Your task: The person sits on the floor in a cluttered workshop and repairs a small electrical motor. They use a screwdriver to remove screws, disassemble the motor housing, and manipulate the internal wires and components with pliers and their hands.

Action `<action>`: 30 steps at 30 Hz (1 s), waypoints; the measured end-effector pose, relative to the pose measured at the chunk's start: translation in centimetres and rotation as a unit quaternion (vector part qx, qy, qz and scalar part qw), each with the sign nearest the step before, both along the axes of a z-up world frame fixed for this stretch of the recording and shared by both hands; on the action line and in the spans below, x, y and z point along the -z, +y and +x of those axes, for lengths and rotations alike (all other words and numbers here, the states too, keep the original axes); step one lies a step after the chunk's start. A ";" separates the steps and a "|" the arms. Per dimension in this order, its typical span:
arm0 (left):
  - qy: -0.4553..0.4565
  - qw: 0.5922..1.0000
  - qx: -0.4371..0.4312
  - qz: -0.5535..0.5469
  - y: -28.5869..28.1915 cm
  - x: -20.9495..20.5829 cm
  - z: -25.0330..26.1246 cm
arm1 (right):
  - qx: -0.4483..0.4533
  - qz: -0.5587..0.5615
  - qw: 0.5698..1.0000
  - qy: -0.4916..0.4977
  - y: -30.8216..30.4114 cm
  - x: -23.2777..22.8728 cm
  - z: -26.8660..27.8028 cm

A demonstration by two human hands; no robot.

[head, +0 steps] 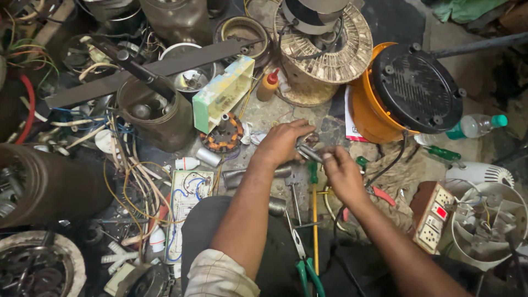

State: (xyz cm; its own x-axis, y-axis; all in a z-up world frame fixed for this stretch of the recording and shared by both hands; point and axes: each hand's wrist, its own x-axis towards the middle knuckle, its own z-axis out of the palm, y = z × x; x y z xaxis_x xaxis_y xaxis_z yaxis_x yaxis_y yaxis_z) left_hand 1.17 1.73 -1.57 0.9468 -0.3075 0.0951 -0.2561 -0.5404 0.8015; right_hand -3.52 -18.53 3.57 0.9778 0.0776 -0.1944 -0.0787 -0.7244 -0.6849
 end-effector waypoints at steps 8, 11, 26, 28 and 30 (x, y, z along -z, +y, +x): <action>0.032 0.999 -0.015 -0.016 0.1 -0.6 0.0 | 0.039 0.273 0.961 -0.031 -1.2 3.0 -0.5; 0.023 1.000 -0.003 0.003 0.1 -0.8 0.0 | 0.151 0.206 0.964 0.075 -0.8 1.8 -0.3; 0.033 0.999 -0.022 -0.031 0.1 -0.8 0.1 | 0.116 0.160 0.980 0.001 0.1 1.2 -1.5; 0.033 0.999 -0.023 -0.033 0.1 -0.7 0.2 | 0.019 0.153 0.979 -0.132 0.1 1.8 -1.7; 0.035 0.998 -0.025 -0.037 0.2 -0.7 0.1 | -0.009 0.144 0.975 -0.172 0.1 2.0 -1.7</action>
State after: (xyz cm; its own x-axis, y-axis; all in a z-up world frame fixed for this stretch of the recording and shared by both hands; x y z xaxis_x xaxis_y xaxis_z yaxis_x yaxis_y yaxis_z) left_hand 1.30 1.92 -0.88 0.9657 -0.2551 0.0481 -0.1719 -0.4897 0.8548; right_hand -5.23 -18.42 1.52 0.9794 0.0976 0.1768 0.2018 -0.4976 -0.8436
